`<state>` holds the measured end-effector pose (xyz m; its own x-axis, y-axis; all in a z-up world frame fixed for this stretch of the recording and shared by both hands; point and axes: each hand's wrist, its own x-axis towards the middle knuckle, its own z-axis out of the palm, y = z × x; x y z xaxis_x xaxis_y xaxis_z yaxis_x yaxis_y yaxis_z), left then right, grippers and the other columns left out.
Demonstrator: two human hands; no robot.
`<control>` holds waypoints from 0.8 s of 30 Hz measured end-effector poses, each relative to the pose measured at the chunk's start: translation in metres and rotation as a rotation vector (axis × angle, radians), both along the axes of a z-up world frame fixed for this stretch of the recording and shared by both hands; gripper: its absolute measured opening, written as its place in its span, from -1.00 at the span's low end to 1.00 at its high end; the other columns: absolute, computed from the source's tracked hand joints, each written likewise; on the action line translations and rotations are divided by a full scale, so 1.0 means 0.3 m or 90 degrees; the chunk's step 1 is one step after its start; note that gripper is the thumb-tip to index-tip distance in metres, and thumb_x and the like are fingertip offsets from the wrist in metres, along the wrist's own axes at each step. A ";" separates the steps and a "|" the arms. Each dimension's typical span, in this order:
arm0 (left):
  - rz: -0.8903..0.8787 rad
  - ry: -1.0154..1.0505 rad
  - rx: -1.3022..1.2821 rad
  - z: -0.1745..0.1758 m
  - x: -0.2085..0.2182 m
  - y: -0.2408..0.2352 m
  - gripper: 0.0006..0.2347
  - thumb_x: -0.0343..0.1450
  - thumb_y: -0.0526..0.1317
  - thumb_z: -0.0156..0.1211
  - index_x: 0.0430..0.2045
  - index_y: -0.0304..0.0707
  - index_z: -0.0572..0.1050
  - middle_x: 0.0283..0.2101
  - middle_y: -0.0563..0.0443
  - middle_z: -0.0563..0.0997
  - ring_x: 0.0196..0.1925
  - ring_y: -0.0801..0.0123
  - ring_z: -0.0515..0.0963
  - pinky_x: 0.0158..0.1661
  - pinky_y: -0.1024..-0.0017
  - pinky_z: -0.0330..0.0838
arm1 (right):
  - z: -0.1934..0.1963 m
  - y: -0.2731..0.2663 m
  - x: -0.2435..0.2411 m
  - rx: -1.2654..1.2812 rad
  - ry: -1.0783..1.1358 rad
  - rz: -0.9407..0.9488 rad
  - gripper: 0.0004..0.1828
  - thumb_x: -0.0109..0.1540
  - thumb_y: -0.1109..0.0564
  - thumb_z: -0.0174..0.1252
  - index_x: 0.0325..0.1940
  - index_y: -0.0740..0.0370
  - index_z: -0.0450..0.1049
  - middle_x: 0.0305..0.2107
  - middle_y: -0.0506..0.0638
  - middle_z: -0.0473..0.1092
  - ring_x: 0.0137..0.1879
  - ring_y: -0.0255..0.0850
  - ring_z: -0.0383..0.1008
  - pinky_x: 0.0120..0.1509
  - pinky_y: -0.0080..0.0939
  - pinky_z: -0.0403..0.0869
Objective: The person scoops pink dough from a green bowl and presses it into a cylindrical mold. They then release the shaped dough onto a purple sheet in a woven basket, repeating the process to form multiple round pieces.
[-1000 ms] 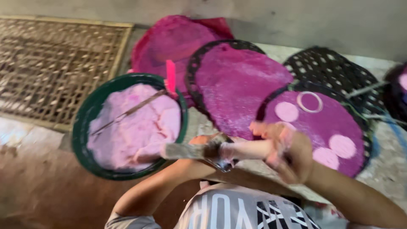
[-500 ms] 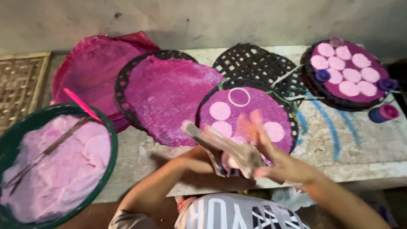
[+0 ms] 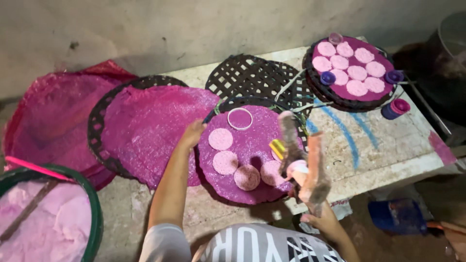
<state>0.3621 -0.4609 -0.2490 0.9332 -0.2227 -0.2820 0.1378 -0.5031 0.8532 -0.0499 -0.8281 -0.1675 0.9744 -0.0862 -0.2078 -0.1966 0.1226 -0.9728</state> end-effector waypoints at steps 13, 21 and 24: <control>0.277 0.243 -0.486 -0.002 -0.809 0.022 -0.51 0.43 -0.36 0.13 0.31 -0.23 0.23 0.09 0.06 0.50 0.06 0.32 0.47 -0.06 0.33 0.42 | 0.039 0.122 0.132 0.061 -0.113 -0.067 0.13 0.07 -0.09 0.41 0.53 0.48 0.01 0.25 0.28 0.29 0.37 0.06 0.31 0.44 0.02 0.25; 0.200 -0.267 -0.189 0.295 -0.858 0.032 -0.26 0.32 -0.29 0.31 0.38 -0.17 -0.01 0.34 -0.09 0.18 0.33 0.06 0.23 0.26 0.09 0.17 | 0.110 0.203 0.219 0.064 -0.113 0.017 0.16 0.08 -0.23 0.40 0.50 0.46 0.01 0.19 0.30 0.30 0.34 0.13 0.36 0.45 0.14 0.32; 0.022 -0.433 0.092 0.373 -0.752 0.021 -0.49 0.30 -0.20 0.37 0.16 -0.11 0.36 0.31 -0.18 0.23 0.35 -0.12 0.15 0.31 -0.14 -0.06 | 0.125 0.215 0.227 0.081 -0.118 0.023 0.17 0.08 -0.23 0.42 0.51 0.43 -0.02 0.20 0.29 0.28 0.33 0.11 0.35 0.44 0.14 0.31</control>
<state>0.1363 -0.4547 -0.1370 0.9192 -0.1939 0.3429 -0.3853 -0.6234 0.6804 0.0182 -0.7637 -0.1301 0.9989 -0.0349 -0.0319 -0.0225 0.2424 -0.9699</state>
